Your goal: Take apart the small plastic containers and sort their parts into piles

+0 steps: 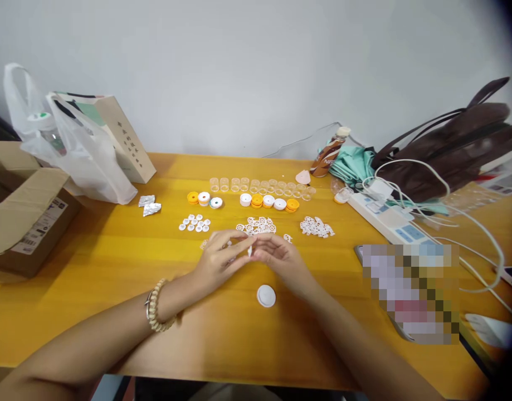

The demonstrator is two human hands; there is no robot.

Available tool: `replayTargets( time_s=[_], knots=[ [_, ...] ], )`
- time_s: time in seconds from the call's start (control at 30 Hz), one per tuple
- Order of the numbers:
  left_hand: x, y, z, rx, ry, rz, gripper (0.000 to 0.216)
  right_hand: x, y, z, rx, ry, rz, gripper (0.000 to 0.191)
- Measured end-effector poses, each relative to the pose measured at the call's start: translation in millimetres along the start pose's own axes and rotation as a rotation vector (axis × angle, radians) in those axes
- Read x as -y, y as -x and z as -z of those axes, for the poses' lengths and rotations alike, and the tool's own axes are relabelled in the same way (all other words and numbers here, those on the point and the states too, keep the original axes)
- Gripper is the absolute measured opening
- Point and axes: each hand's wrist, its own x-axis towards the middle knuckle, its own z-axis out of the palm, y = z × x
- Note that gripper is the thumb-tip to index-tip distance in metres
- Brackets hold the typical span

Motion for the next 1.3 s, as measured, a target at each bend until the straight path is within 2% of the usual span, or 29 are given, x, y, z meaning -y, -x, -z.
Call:
replayTargets(
  time_s=[0.1, 0.17, 0.23, 0.33, 0.4, 0.47, 0.57, 0.67, 0.73, 0.77, 0.8, 0.9, 0.93, 0.97, 1.0, 1.1, 1.3],
  knots=[
    [0, 1, 0, 0.004, -0.010, -0.003, 0.039, 1, 6, -5, 0.023, -0.032, -0.035, 0.024],
    [-1, 1, 0, 0.021, -0.007, 0.002, 0.049, 3, 6, 6, -0.036, 0.107, -0.035, 0.025],
    [-3, -1, 1, 0.063, 0.017, 0.006, 0.057, 6, 5, 30, -0.172, 0.382, 0.007, 0.027],
    [-9, -2, 3, 0.231, 0.098, -0.044, 0.048, 9, 1, 78, -0.436, 0.946, 0.087, 0.024],
    [-14, -2, 2, 0.380, 0.141, -0.097, 0.041, 7, 0, 104, -0.491, 1.176, 0.062, 0.024],
    [-20, -1, 1, 0.497, 0.162, -0.112, 0.044, 1, -1, 121, -0.488, 1.311, 0.015, 0.024],
    [-27, 3, -1, 0.592, 0.172, -0.095, 0.050, -8, -3, 130, -0.451, 1.418, -0.039, 0.023],
    [-30, 6, -4, 0.638, 0.180, -0.055, 0.040, -7, -4, 125, -0.480, 1.460, -0.040, 0.026],
    [-30, 7, -5, 0.640, 0.215, -0.001, 0.031, 0, -2, 115, -0.505, 1.402, 0.024, 0.029],
    [-30, 7, -5, 0.639, 0.243, 0.031, 0.029, 4, 1, 109, -0.458, 1.328, 0.057, 0.028],
    [-29, 7, -5, 0.638, 0.274, 0.064, 0.027, 9, 4, 101, -0.352, 1.233, 0.079, 0.028],
    [-27, 6, -6, 0.634, 0.354, 0.153, 0.023, 18, 17, 72, 0.196, 0.916, -0.009, 0.034],
    [-27, 5, -6, 0.625, 0.368, 0.174, 0.022, 18, 22, 63, 0.315, 0.848, -0.046, 0.039],
    [-26, 6, -6, 0.613, 0.379, 0.190, 0.021, 16, 26, 53, 0.371, 0.806, -0.063, 0.041],
    [-25, 6, -7, 0.605, 0.386, 0.200, 0.021, 12, 30, 45, 0.397, 0.782, -0.066, 0.039],
    [-23, 7, -7, 0.606, 0.393, 0.210, 0.025, -2, 36, 30, 0.350, 0.776, -0.047, 0.033],
    [-26, 5, -5, 0.543, 0.360, 0.218, 0.023, -14, 35, 33, 0.293, 0.730, -0.008, 0.022]
  ],
)
